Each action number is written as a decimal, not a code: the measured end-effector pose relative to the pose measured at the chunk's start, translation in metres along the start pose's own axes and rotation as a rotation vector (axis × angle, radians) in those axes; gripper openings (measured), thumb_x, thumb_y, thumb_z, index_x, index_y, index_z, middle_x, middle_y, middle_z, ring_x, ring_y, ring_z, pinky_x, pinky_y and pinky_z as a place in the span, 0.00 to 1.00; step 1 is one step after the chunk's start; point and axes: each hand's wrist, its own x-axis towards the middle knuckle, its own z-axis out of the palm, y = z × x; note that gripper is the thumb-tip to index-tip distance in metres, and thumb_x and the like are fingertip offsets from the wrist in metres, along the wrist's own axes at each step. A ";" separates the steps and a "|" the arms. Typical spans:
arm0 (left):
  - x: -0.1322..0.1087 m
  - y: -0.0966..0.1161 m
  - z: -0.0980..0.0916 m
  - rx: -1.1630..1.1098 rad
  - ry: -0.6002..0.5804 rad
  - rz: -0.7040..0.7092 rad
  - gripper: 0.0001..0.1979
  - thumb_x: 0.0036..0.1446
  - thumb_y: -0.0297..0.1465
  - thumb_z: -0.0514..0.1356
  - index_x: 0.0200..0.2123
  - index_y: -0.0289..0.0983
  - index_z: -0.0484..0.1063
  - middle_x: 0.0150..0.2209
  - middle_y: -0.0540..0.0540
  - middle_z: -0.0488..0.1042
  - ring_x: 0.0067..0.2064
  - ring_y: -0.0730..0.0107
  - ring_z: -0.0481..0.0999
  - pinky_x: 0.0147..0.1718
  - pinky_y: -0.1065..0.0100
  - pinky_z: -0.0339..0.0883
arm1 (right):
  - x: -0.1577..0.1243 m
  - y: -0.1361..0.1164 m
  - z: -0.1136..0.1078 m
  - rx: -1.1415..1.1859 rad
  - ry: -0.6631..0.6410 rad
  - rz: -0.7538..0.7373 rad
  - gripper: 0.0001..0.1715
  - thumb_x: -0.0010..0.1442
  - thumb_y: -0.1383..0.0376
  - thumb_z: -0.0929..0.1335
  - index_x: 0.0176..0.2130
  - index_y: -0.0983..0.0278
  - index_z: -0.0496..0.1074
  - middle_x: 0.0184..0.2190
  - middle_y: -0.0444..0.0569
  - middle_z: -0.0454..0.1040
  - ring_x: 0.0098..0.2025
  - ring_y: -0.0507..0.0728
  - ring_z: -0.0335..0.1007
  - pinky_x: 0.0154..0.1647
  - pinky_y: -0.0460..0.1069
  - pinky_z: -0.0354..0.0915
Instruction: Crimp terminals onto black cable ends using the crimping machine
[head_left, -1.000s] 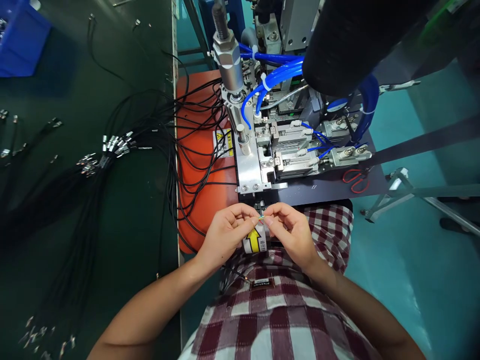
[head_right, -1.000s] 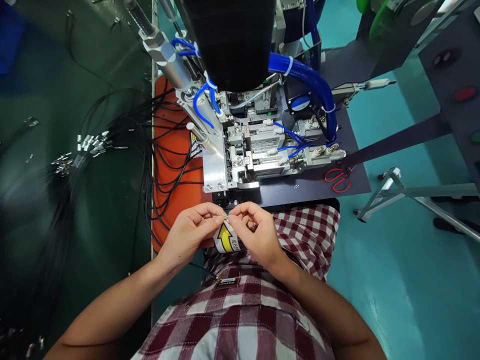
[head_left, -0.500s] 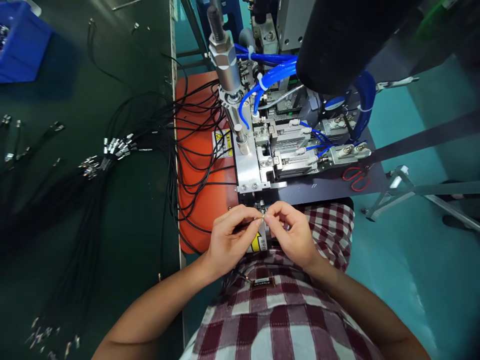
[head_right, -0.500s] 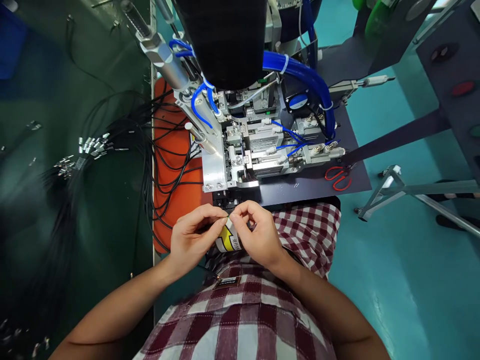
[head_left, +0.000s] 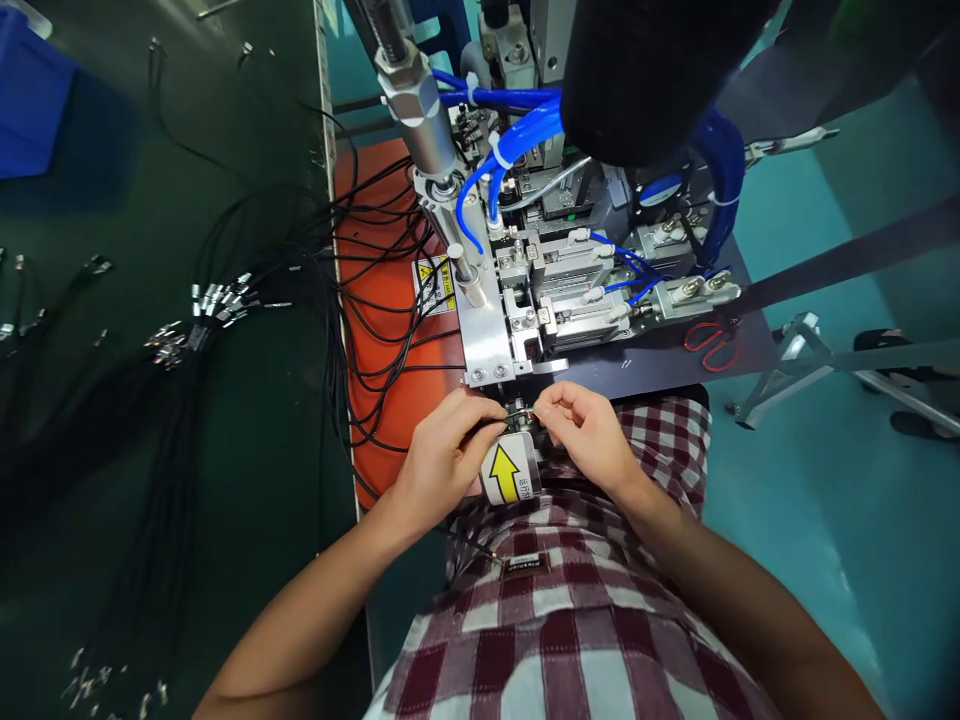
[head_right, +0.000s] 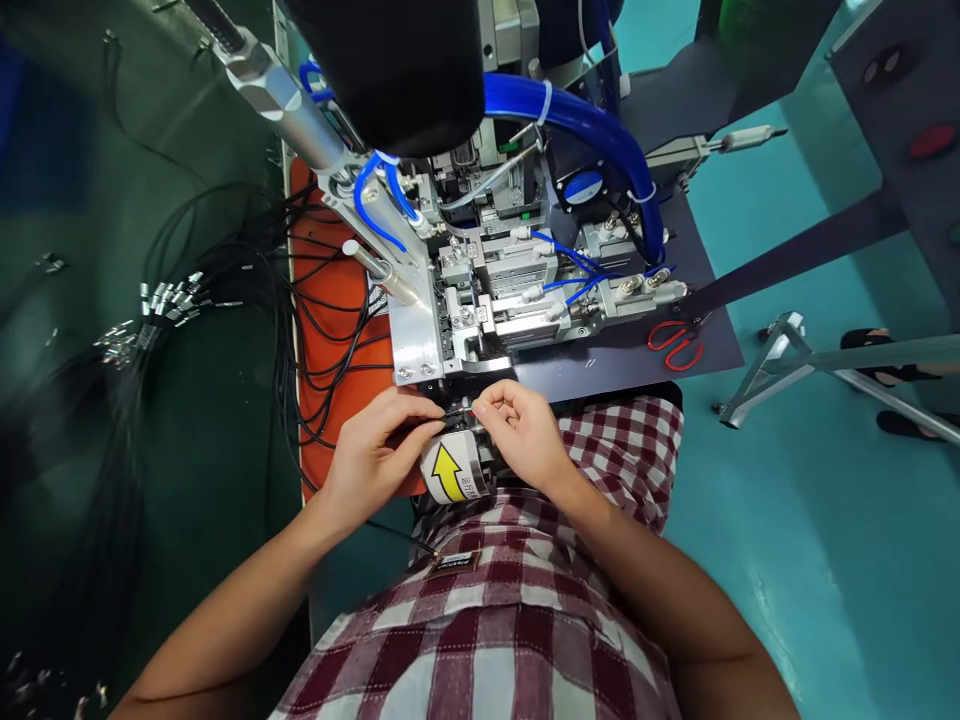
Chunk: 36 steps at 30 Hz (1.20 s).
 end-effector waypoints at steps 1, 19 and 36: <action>0.002 -0.003 -0.001 0.032 0.012 0.040 0.06 0.61 0.28 0.56 0.38 0.37 0.73 0.33 0.47 0.72 0.35 0.72 0.72 0.34 0.72 0.67 | 0.005 0.001 -0.002 0.005 -0.011 0.022 0.12 0.56 0.59 0.68 0.28 0.65 0.67 0.19 0.40 0.62 0.20 0.48 0.55 0.20 0.45 0.53; 0.003 -0.020 -0.001 0.515 -0.056 0.334 0.17 0.64 0.25 0.48 0.48 0.34 0.74 0.29 0.45 0.69 0.31 0.69 0.70 0.28 0.71 0.65 | 0.019 0.011 0.000 0.029 -0.050 0.118 0.13 0.54 0.57 0.69 0.28 0.65 0.69 0.17 0.39 0.63 0.19 0.48 0.57 0.21 0.45 0.57; 0.002 -0.020 0.002 0.607 -0.027 0.374 0.16 0.64 0.26 0.49 0.47 0.34 0.74 0.29 0.46 0.68 0.30 0.69 0.68 0.28 0.70 0.62 | 0.017 0.017 0.003 -0.014 -0.009 0.090 0.13 0.55 0.57 0.69 0.29 0.65 0.69 0.20 0.41 0.64 0.21 0.49 0.58 0.21 0.46 0.56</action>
